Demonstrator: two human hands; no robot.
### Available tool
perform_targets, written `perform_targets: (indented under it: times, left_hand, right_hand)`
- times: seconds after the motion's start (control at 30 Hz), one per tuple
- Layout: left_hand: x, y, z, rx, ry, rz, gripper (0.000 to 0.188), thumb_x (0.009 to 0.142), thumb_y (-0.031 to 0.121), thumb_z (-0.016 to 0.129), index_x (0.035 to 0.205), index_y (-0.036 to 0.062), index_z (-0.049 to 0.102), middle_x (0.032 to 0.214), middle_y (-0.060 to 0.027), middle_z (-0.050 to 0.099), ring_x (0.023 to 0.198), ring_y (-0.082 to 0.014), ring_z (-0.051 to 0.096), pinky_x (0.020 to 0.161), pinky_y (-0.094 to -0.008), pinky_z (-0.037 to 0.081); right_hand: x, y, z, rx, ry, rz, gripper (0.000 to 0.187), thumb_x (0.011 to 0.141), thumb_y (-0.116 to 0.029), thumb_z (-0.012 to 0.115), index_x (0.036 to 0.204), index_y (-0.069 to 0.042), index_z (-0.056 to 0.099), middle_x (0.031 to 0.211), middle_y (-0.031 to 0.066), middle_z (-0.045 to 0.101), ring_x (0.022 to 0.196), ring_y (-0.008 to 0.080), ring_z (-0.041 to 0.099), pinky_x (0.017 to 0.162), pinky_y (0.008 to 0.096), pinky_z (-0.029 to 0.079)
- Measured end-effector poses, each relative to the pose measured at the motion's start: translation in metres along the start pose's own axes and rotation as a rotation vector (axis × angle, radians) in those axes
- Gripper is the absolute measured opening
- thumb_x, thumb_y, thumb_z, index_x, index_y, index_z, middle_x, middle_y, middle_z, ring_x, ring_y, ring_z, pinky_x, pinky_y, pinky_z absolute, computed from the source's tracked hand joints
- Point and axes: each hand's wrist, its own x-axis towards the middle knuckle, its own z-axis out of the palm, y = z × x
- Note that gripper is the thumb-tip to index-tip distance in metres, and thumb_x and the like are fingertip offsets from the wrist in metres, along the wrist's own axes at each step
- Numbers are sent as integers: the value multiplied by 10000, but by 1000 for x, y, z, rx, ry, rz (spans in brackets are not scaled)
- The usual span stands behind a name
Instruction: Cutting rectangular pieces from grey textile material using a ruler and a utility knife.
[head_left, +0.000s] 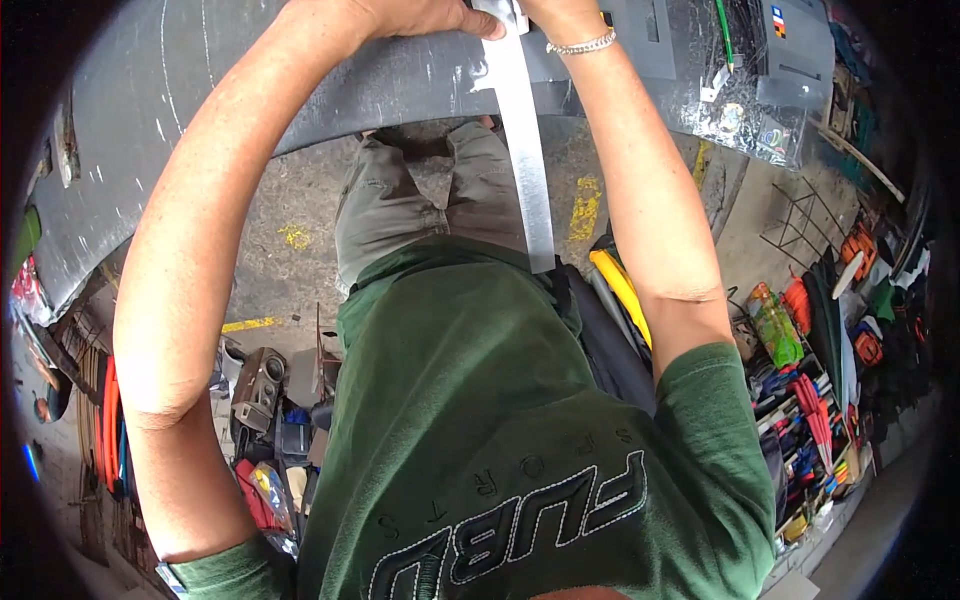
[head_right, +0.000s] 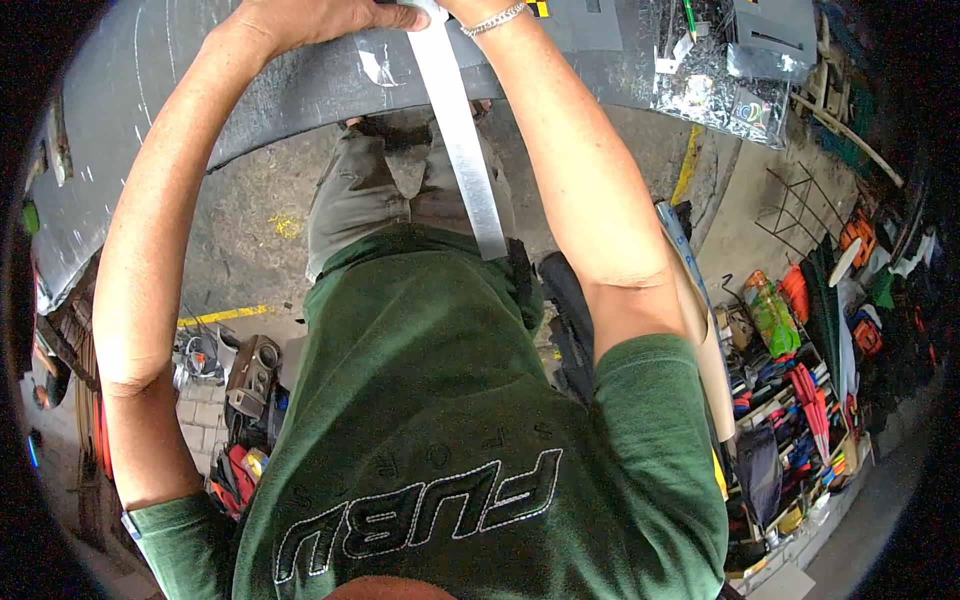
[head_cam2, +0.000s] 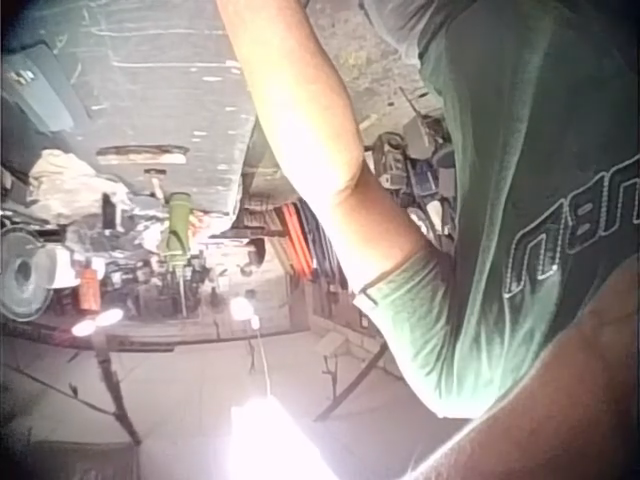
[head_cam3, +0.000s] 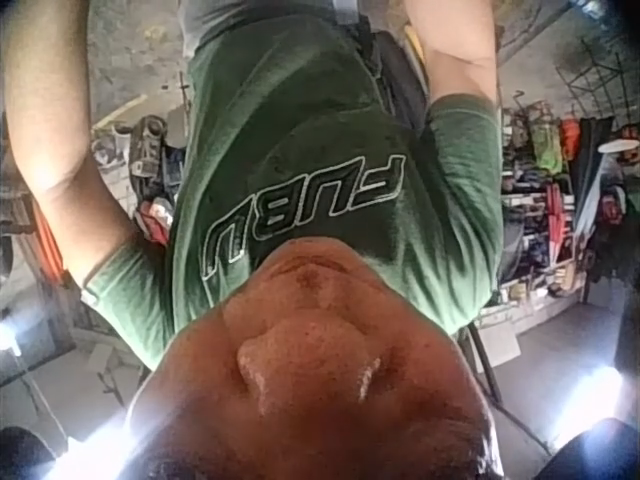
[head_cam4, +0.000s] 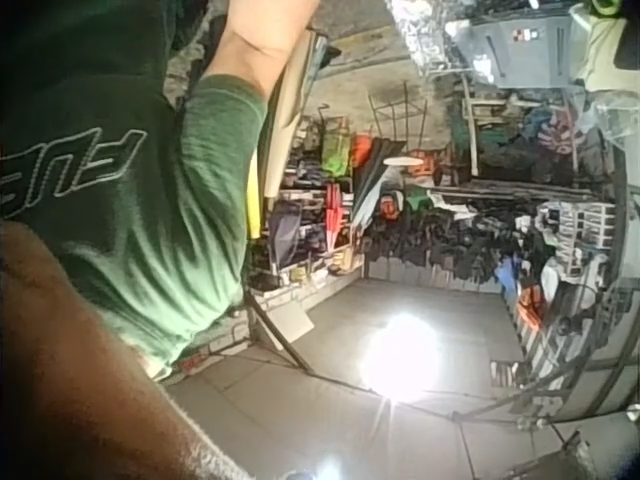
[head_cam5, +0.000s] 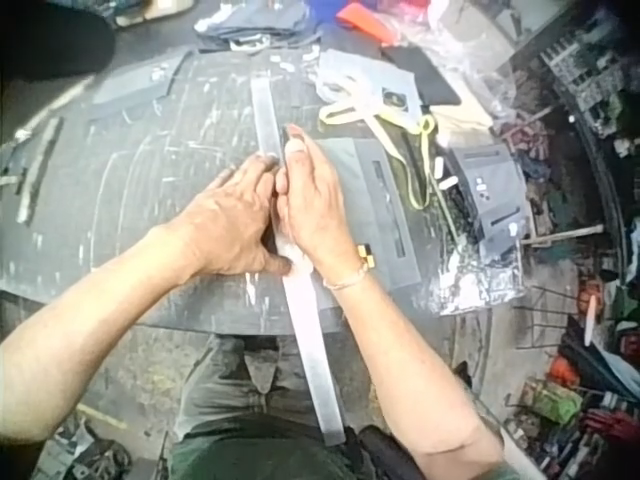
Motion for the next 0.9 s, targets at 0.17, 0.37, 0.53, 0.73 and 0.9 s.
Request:
perform_targets:
  times: [0.17,0.37,0.53,0.73,0.9]
  left_hand:
    - [22,-55,89,-958,500,478,1174,722,594,832,1507,-126,339,1600,-308,327,1537,-401,264,1255,-480,268]
    - [-3,-23,24,46,32,-10,1251,735,642,808,1536,-150,264,1639,-306,258,1561,-395,212,1267,-487,236]
    - [-21,-20,15,-231,31,143,1290,726,656,810,1553,-144,230,1646,-307,235,1565,-398,193,1265,-499,232]
    - [-35,-26,30,-103,78,-53,1341,658,645,859,1552,-131,229,1635,-317,236,1549,-423,218,1253,-530,251]
    - [-26,-33,46,-109,227,11,1319,684,738,801,1568,-84,270,1658,-226,262,1563,-337,237,1264,-510,241]
  right_hand:
    - [7,-8,15,201,-24,165,499,1114,-358,454,1424,28,517,653,-20,494,456,71,397,417,252,344]
    - [4,-65,5,338,94,248,419,1077,-307,570,1402,-45,529,649,-31,503,427,64,366,381,249,298]
    - [-9,-97,-64,-113,-33,-135,470,1060,-306,600,1424,-38,471,764,-20,515,627,103,516,599,261,471]
    - [-93,-155,-160,53,288,291,346,1022,-195,665,1286,19,602,1051,77,674,787,143,623,740,302,534]
    - [-204,-127,-196,738,528,403,262,1022,-126,634,1226,15,550,1173,167,668,935,257,727,847,370,659]
